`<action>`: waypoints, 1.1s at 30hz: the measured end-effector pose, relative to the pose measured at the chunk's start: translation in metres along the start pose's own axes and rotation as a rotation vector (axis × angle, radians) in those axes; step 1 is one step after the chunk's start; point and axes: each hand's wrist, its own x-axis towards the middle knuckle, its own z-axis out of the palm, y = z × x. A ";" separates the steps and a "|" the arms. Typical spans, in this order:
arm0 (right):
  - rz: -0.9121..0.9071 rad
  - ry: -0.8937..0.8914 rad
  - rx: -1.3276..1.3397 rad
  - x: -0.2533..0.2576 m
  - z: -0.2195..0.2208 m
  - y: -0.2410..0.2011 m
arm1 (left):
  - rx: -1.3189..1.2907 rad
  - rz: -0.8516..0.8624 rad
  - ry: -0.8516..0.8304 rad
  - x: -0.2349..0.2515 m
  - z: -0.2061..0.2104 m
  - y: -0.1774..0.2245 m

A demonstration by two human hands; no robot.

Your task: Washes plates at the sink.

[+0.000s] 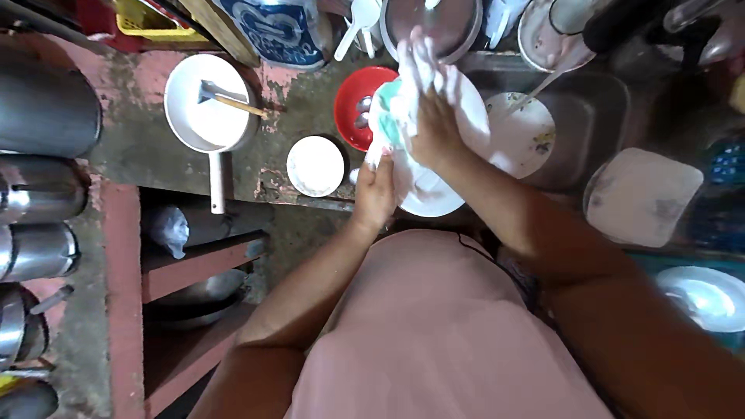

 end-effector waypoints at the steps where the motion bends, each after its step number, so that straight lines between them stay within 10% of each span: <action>1: 0.001 0.003 -0.027 0.002 -0.003 0.008 | -0.013 -0.001 0.017 -0.002 0.001 0.001; 7: 0.074 0.246 -0.039 -0.009 -0.004 0.019 | 0.021 0.016 0.047 -0.016 0.017 0.005; 18: -0.074 0.161 0.179 -0.004 -0.006 0.011 | 0.029 -0.001 0.064 -0.018 0.006 0.005; 21: 0.121 0.189 0.112 0.012 -0.001 0.023 | 0.047 0.036 0.049 -0.014 -0.008 0.001; 33: 0.147 0.091 0.071 0.005 0.058 -0.084 | 0.121 0.048 -0.099 0.032 -0.101 0.007</action>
